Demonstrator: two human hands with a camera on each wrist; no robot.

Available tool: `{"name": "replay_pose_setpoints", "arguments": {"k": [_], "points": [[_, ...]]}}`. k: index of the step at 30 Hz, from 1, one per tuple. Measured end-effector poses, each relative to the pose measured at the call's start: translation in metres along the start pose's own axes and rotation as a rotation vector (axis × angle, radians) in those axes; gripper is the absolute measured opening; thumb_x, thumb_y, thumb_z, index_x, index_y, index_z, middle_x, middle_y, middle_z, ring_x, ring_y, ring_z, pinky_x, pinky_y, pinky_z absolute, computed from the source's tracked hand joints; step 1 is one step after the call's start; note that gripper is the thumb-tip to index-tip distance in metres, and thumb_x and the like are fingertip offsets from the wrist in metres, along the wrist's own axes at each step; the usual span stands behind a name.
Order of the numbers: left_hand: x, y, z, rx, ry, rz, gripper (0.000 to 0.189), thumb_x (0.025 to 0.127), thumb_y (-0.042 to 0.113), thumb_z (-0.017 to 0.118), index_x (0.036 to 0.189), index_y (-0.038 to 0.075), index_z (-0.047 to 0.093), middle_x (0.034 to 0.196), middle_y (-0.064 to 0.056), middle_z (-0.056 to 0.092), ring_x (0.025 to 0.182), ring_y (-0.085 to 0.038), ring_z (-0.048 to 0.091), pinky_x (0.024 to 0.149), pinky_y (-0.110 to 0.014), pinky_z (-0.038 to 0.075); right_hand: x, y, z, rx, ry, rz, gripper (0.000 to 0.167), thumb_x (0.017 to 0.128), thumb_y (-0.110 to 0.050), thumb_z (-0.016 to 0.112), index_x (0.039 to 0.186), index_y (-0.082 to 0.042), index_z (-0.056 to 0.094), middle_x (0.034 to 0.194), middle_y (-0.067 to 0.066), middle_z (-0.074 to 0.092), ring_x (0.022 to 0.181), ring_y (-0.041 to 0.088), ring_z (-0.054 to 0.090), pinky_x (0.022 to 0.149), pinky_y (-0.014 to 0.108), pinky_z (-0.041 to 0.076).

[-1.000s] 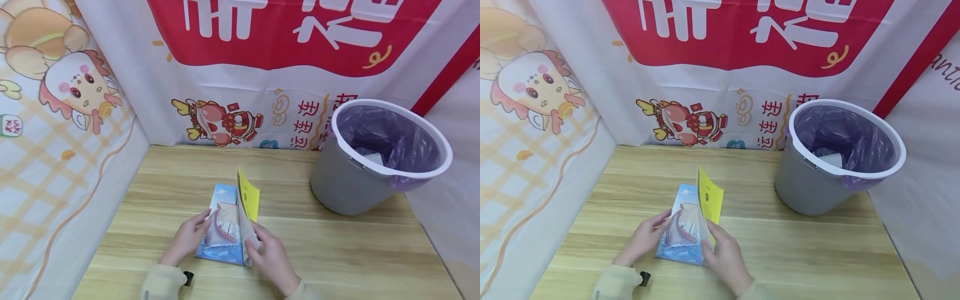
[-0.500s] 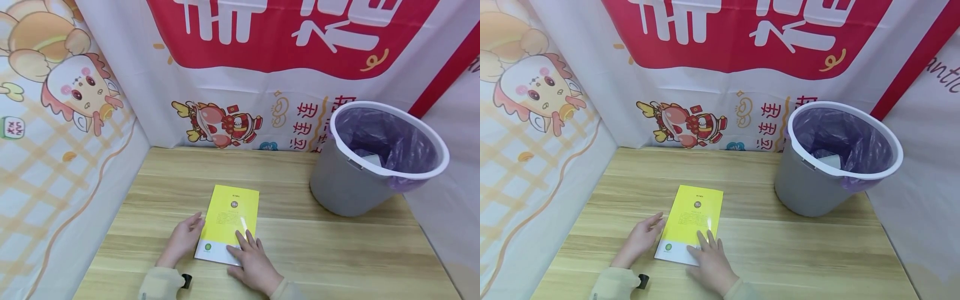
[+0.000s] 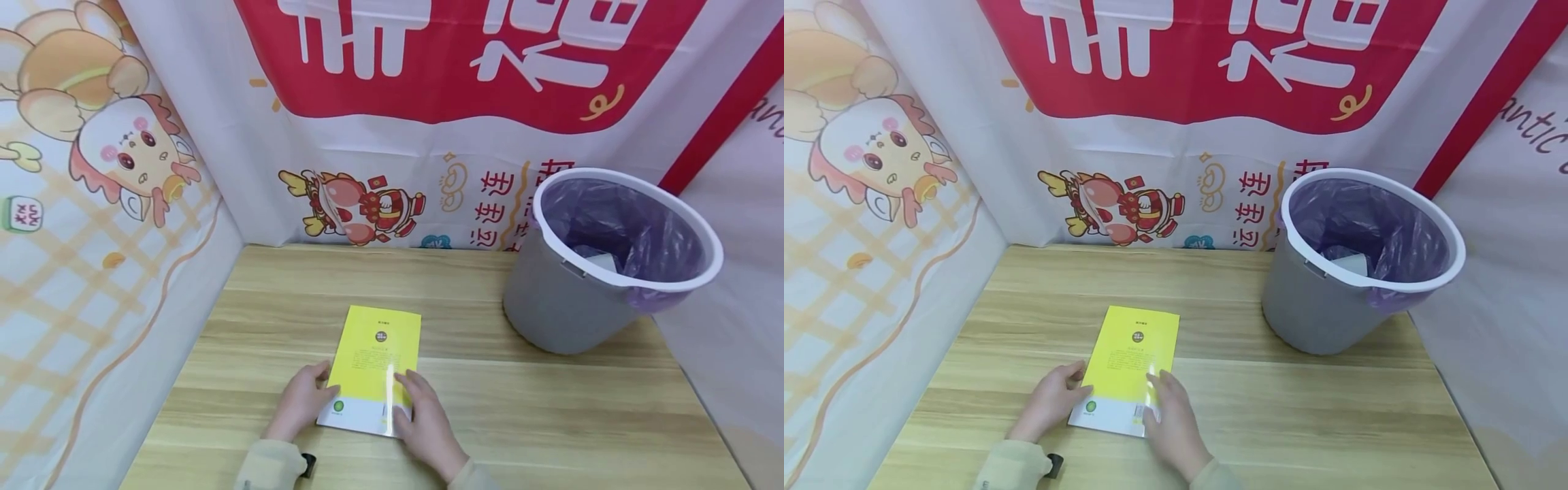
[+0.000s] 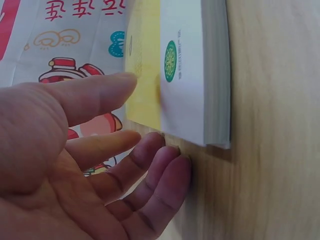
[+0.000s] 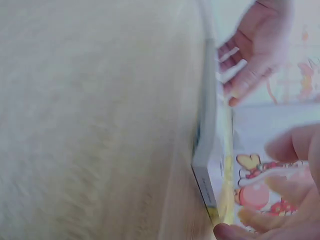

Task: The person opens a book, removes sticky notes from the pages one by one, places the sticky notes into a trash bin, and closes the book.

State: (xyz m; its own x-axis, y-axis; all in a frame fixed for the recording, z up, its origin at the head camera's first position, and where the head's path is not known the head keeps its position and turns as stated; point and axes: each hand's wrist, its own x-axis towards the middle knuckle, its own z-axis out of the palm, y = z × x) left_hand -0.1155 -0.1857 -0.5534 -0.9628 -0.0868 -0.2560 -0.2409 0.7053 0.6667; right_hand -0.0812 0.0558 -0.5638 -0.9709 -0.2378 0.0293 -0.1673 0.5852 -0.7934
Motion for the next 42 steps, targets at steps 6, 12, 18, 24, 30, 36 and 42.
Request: {"name": "replay_pose_setpoints", "arguments": {"k": [6, 12, 18, 24, 30, 36, 42], "points": [[-0.001, 0.004, 0.004, 0.020, -0.014, -0.040, 0.059, 0.084, 0.014, 0.078, 0.138, 0.002, 0.056, 0.110, -0.009, 0.060, 0.094, -0.022, 0.056, 0.087, -0.047, 0.048, 0.005, 0.008, -0.008, 0.134, 0.070, 0.188, 0.062, 0.086, -0.005, 0.063, 0.145, -0.001, 0.046, 0.149, 0.021, 0.043, 0.139, 0.040, 0.036, 0.111, 0.058, 0.029], [0.000, 0.007, 0.007, 0.064, -0.032, -0.043, 0.063, 0.084, 0.015, 0.079, 0.140, 0.001, 0.054, 0.106, -0.011, 0.057, 0.086, -0.021, 0.053, 0.083, -0.044, 0.049, 0.001, 0.009, -0.005, 0.075, -0.003, 0.191, 0.065, 0.087, -0.012, 0.065, 0.148, -0.003, 0.044, 0.151, 0.028, 0.037, 0.140, 0.048, 0.029, 0.109, 0.064, 0.026], [-0.004, 0.009, 0.008, 0.131, -0.026, -0.001, 0.069, 0.084, 0.018, 0.079, 0.141, -0.006, 0.048, 0.113, -0.018, 0.056, 0.092, -0.025, 0.057, 0.087, -0.047, 0.050, 0.003, 0.001, -0.002, 0.421, 0.038, 0.234, 0.073, 0.083, -0.001, 0.065, 0.151, -0.008, 0.038, 0.154, 0.025, 0.034, 0.141, 0.041, 0.032, 0.111, 0.050, 0.031], [-0.006, 0.010, 0.009, 0.163, -0.006, 0.012, 0.069, 0.084, 0.018, 0.078, 0.141, -0.009, 0.047, 0.116, -0.020, 0.055, 0.093, -0.027, 0.057, 0.089, -0.049, 0.050, 0.009, 0.000, -0.007, 0.798, 0.147, 0.368, 0.082, 0.082, 0.008, 0.062, 0.154, 0.000, 0.025, 0.144, 0.032, 0.040, 0.130, 0.044, 0.046, 0.102, 0.043, 0.046], [-0.005, 0.012, 0.015, 0.150, -0.032, 0.014, 0.070, 0.084, 0.018, 0.079, 0.141, -0.008, 0.048, 0.113, -0.018, 0.055, 0.089, -0.024, 0.054, 0.086, -0.046, 0.050, 0.010, 0.008, -0.002, 0.773, 0.087, 0.426, 0.079, 0.081, 0.006, 0.062, 0.149, 0.014, 0.022, 0.137, 0.033, 0.050, 0.121, 0.036, 0.057, 0.097, 0.038, 0.050], [-0.007, 0.014, 0.018, 0.136, -0.046, 0.013, 0.069, 0.085, 0.019, 0.079, 0.141, -0.007, 0.048, 0.112, -0.016, 0.056, 0.089, -0.023, 0.054, 0.086, -0.044, 0.050, 0.010, 0.013, -0.001, 0.709, 0.067, 0.473, 0.071, 0.084, 0.000, 0.066, 0.145, 0.014, 0.032, 0.125, 0.026, 0.063, 0.109, 0.030, 0.066, 0.093, 0.038, 0.053], [-0.014, 0.021, 0.023, 0.085, -0.082, 0.065, 0.066, 0.086, 0.023, 0.078, 0.139, -0.006, 0.052, 0.101, -0.009, 0.057, 0.083, -0.019, 0.052, 0.077, -0.039, 0.050, 0.008, 0.013, -0.020, 0.662, 0.092, 0.453, 0.065, 0.087, -0.005, 0.067, 0.143, 0.010, 0.038, 0.098, 0.016, 0.072, 0.081, 0.026, 0.072, 0.070, 0.035, 0.059]]}}
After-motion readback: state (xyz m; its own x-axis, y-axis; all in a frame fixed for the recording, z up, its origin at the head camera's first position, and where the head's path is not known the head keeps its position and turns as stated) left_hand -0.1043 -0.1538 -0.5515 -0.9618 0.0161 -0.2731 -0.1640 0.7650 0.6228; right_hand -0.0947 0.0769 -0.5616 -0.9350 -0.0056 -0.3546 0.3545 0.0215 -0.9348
